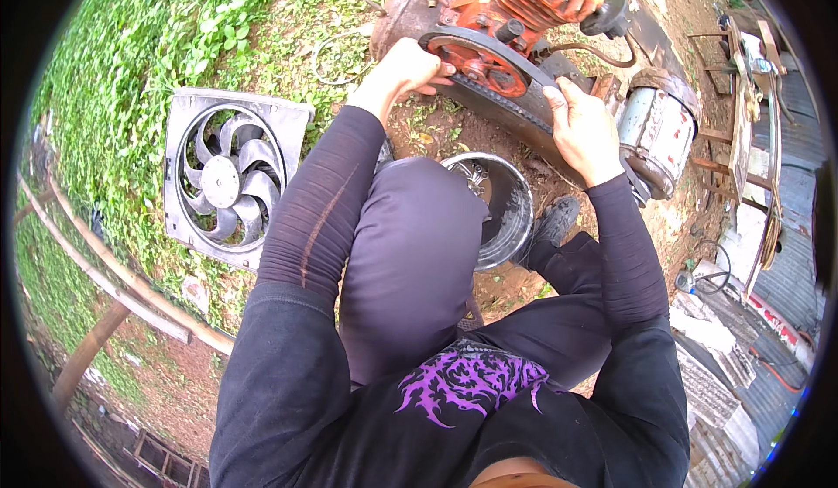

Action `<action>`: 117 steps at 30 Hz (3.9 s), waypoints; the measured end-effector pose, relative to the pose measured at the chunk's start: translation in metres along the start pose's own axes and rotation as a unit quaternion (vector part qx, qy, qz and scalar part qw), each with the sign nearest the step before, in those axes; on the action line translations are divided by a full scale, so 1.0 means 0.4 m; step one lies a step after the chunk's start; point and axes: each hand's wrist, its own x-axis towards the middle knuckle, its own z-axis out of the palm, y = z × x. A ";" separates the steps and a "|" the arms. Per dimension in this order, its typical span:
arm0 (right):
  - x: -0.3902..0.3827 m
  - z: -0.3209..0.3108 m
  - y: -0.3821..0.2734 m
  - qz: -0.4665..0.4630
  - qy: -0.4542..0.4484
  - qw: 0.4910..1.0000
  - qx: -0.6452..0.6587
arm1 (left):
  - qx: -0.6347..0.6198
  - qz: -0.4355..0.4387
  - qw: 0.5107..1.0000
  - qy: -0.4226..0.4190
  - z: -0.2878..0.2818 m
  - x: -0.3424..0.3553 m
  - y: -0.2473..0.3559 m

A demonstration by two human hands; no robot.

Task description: The person removes a belt from a motor assembly, dips the belt into a bucket of liquid, and then uses a wrench to loosen a bolt on the motor housing.

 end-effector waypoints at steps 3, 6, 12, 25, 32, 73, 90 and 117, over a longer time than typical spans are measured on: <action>0.013 -0.007 -0.015 0.010 -0.015 1.000 0.011 | -0.022 0.008 0.999 -0.037 0.001 -0.019 -0.010; 0.030 -0.008 -0.024 0.003 -0.028 0.999 0.028 | -0.046 -0.013 0.998 -0.051 -0.004 0.018 -0.034; 0.050 0.000 -0.038 -0.006 -0.039 0.999 0.015 | -0.120 0.018 0.988 -0.091 0.008 0.036 -0.068; -0.088 0.079 -0.147 -0.107 0.130 0.974 0.154 | -0.111 0.001 0.992 -0.061 -0.003 0.028 -0.058; -0.061 0.256 -0.036 0.042 0.012 0.989 -0.140 | -0.124 0.022 0.991 -0.044 -0.009 0.012 -0.059; 0.043 0.426 -0.038 0.014 -0.067 0.996 -0.065 | 0.132 0.114 0.978 0.118 0.002 -0.049 0.043; -0.057 0.326 -0.121 0.111 0.016 0.986 -0.125 | 0.211 0.197 0.937 0.200 0.035 -0.112 0.027; 0.204 0.071 -0.227 -0.141 0.111 0.981 -0.079 | -0.238 0.298 0.915 0.132 0.000 -0.008 -0.145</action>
